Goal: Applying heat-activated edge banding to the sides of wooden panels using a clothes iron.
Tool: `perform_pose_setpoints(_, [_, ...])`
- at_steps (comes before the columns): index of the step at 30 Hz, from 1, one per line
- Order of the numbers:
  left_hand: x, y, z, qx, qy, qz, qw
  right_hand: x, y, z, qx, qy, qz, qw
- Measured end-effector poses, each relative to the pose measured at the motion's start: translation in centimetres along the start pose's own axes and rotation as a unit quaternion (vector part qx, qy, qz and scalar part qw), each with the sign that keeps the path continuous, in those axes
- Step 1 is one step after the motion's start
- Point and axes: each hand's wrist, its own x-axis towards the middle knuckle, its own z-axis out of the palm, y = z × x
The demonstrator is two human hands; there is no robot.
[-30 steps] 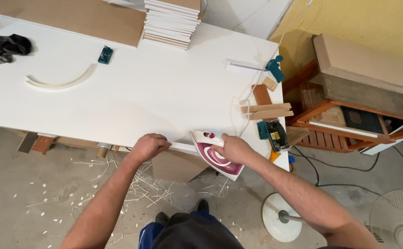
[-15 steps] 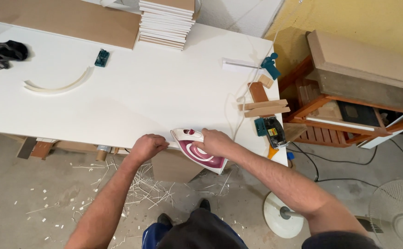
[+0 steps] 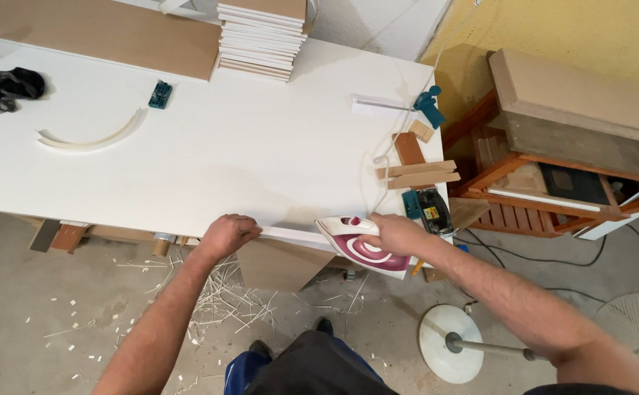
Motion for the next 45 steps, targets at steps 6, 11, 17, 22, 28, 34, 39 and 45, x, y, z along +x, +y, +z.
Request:
perform_pose_setpoints(6, [-0.1,0.1,0.6,-0.017,0.009,-0.015,1.000,2.2,2.6,0.2,-0.065,-0.015,-0.081,0.994])
perform_pose_setpoints(11, [0.0,1.0,0.1,-0.032,0.027,-0.017,0.999,4.1,1.6,-0.5,-0.117,-0.024,-0.147,0.982])
perform_pose_setpoints(17, [0.1,0.3,1.0,-0.044,0.057,-0.010,0.997,6.9,-0.7,-0.4,-0.143,-0.026,-0.193,0.970])
perform_pose_setpoints(22, [0.0,0.7,0.5,-0.038,0.026,-0.001,0.999,8.8,-2.6,-0.3,-0.183,-0.012,-0.230,0.956])
perform_pose_setpoints(28, [-0.4,1.2,-1.1,-0.055,0.015,-0.016,0.998,10.7,-4.9,-0.4,-0.183,-0.025,-0.239,0.953])
perform_pose_setpoints(34, [0.2,1.9,-1.1,-0.033,0.010,-0.005,0.999,9.7,-3.0,-0.2,-0.158,-0.034,-0.217,0.963])
perform_pose_setpoints(39, [0.0,1.3,-1.0,-0.018,0.017,-0.008,1.000,7.1,0.9,-0.6,-0.152,-0.037,-0.190,0.969])
perform_pose_setpoints(45, [0.1,0.4,0.3,-0.010,0.023,0.001,1.000,6.1,2.7,-0.4,-0.141,-0.039,-0.175,0.974])
